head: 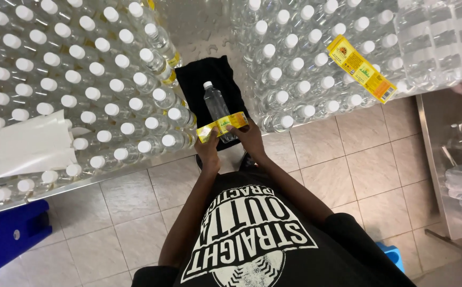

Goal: Manually applying adhesive labels to clear plastic water bottles in a production environment.

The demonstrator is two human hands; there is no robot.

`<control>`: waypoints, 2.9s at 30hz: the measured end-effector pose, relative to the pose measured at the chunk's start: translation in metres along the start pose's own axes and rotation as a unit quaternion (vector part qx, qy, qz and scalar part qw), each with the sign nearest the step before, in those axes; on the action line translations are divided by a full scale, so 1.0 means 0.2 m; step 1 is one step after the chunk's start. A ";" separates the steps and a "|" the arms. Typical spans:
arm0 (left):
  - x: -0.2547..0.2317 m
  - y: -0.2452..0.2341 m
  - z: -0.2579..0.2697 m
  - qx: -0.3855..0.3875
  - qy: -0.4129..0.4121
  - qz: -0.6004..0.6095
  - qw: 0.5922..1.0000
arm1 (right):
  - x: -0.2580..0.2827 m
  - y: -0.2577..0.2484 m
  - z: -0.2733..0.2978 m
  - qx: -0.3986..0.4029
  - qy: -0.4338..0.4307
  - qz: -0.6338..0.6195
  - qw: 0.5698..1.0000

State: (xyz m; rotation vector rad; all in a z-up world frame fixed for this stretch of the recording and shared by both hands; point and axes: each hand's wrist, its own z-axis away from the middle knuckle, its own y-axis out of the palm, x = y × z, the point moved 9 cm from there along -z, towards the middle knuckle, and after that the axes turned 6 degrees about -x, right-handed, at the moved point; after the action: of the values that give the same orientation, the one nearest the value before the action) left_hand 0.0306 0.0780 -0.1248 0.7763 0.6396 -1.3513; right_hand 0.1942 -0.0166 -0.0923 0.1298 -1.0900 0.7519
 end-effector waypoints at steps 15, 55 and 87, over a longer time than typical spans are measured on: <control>-0.70 0.06 0.43 0.265 0.130 0.126 0.947 | 0.64 -0.32 0.52 0.055 -0.093 -0.277 0.955; -1.18 0.07 0.74 0.467 0.189 -0.048 0.862 | 0.44 -0.02 0.87 -0.012 -0.328 0.110 0.938; -1.19 0.14 0.85 0.272 0.589 -0.239 0.723 | 1.46 -0.23 0.99 0.094 -0.359 0.070 0.926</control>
State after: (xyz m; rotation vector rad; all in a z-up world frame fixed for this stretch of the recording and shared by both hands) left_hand 0.0230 0.0875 0.1694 2.1391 1.5455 -1.3975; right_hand 0.1438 0.0022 0.2588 0.5279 -1.7340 0.9709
